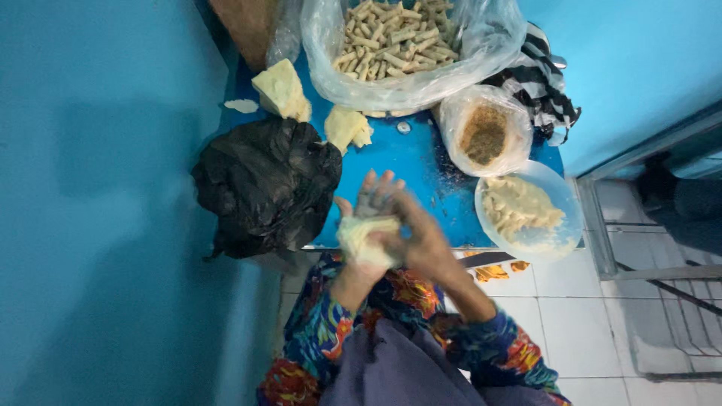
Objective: The person sits on the floor at a small blue table and shapes pieces of dough by hand, flattening each piece and placing a scoop of brown filling from a plastic-lined container onto it, then folding the dough over the filling. Finished pieces are set aside and a plate of already shaped dough pieces sits nearby.
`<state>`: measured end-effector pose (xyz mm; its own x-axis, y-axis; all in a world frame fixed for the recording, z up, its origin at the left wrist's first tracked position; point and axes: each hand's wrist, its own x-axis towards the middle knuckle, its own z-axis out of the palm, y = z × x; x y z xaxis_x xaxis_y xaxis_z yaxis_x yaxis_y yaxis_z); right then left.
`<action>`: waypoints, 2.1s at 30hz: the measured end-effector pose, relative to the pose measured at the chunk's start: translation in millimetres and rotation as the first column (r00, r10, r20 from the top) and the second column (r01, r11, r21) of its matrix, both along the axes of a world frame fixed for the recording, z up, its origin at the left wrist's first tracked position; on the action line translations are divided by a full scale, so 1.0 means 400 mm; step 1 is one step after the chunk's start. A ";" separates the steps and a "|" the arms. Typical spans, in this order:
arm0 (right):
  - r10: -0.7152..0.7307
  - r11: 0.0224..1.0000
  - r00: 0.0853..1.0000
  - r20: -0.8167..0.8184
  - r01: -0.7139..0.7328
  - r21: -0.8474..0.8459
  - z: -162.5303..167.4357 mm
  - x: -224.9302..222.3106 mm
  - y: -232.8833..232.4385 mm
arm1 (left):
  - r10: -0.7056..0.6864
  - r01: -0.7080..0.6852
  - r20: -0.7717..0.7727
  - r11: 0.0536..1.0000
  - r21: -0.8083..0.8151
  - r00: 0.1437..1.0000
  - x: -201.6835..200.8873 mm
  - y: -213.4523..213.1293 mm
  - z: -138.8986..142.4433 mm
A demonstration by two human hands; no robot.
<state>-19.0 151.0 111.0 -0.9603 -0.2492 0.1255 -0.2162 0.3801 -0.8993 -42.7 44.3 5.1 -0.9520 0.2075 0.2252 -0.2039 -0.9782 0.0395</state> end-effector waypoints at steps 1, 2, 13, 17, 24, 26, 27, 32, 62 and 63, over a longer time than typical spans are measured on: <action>-0.132 0.985 0.991 0.003 0.130 0.113 -0.010 0.001 -0.002 | 0.010 -0.008 0.035 0.998 -0.064 0.999 0.017 -0.005 0.009; -0.110 0.976 0.980 -0.166 0.138 0.169 -0.020 0.007 -0.002 | -0.010 0.017 0.077 0.995 -0.094 0.997 0.031 -0.012 0.020; -0.156 0.988 0.978 -0.141 0.153 -0.029 0.015 -0.046 0.090 | -0.048 0.049 0.013 0.994 -0.098 0.999 0.023 -0.027 0.045; -0.118 0.948 0.981 0.154 0.157 -0.277 0.006 -0.057 0.113 | -0.009 0.028 0.073 0.964 -0.263 0.997 -0.005 -0.034 0.006; -0.163 0.956 0.977 0.137 0.191 -0.224 0.004 -0.088 0.096 | 0.306 -0.224 0.000 0.698 -0.680 0.952 -0.005 -0.017 0.004; -0.236 0.963 0.968 0.080 0.244 -0.114 0.009 -0.094 0.095 | 0.409 -0.469 -0.315 0.362 -0.805 0.856 0.008 -0.027 0.029; -0.257 0.965 0.966 0.030 0.258 -0.040 0.009 -0.094 0.094 | 0.337 -0.632 -0.572 0.101 -0.768 0.748 0.024 -0.035 0.041; -0.094 0.941 0.984 0.150 0.137 -0.310 0.002 -0.085 0.076 | 0.286 -0.724 -0.695 -0.003 -0.689 0.660 0.042 -0.027 0.061; -0.119 0.992 0.990 0.073 0.122 -0.041 -0.111 -0.058 0.083 | 0.227 -0.084 0.050 0.542 -0.836 0.972 0.005 -0.052 0.006; -0.103 0.991 0.990 0.098 0.111 -0.078 -0.116 -0.064 0.088 | 0.237 -0.123 -0.023 0.413 -0.902 0.971 0.005 -0.059 0.013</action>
